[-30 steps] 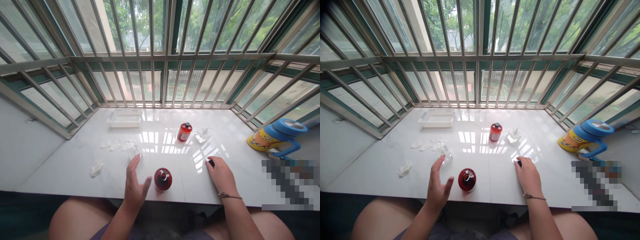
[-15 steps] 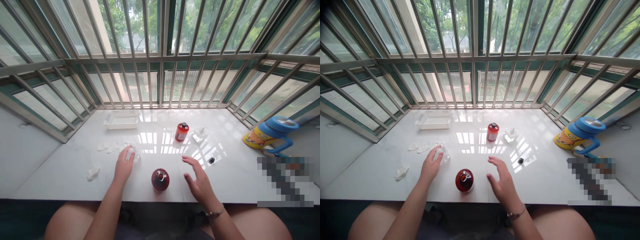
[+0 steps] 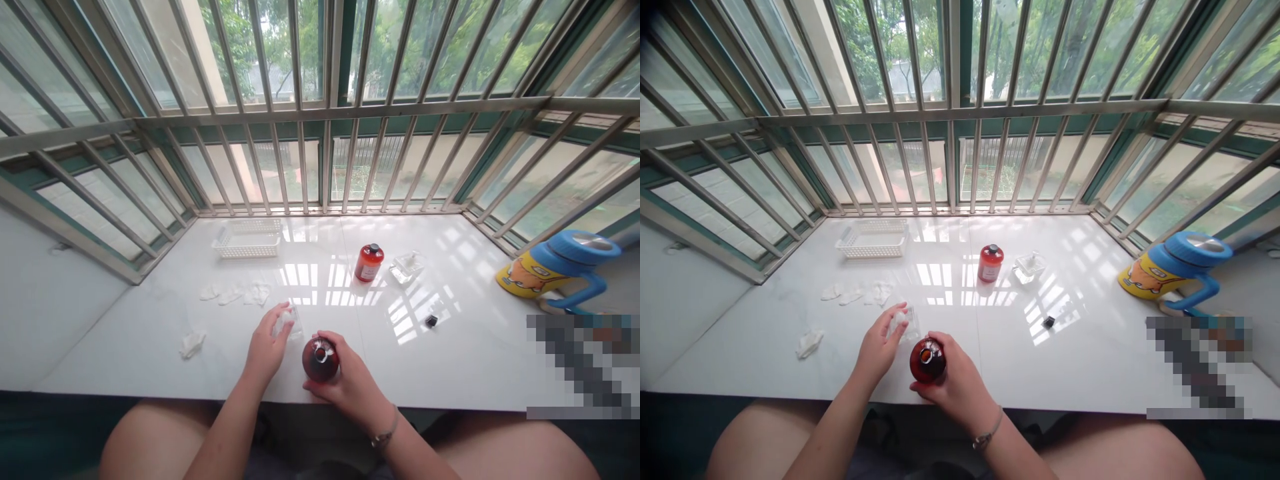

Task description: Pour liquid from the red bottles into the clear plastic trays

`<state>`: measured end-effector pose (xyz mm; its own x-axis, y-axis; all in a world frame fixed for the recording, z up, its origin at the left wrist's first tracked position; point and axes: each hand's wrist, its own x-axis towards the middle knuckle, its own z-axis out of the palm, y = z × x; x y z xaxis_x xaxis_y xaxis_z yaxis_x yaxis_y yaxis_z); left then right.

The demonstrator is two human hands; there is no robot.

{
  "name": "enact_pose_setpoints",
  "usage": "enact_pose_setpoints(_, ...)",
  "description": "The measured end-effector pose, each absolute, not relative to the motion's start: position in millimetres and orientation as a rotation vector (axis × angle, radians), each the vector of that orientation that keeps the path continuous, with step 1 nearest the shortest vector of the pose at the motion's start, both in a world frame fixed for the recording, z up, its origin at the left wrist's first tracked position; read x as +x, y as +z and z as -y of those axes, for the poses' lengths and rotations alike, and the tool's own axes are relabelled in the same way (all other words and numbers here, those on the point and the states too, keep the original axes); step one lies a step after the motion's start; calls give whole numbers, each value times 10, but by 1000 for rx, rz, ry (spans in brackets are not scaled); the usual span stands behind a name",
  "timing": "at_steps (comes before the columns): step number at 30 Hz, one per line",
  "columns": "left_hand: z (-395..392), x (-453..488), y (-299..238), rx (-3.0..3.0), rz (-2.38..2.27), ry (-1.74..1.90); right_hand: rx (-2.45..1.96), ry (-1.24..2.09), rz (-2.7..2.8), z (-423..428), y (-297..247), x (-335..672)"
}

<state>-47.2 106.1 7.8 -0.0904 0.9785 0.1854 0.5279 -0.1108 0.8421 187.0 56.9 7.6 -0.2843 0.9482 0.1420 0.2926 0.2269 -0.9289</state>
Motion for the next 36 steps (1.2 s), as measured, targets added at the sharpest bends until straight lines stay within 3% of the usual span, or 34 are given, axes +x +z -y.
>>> enact_pose_setpoints(14,-1143,-454,5,1333,-1591,1261,-1305,719,1662,-638,-72,2000)
enact_pose_setpoints(36,-1149,-457,-34,1323,-1577,1274,-1304,701,1661,-641,-98,1985)
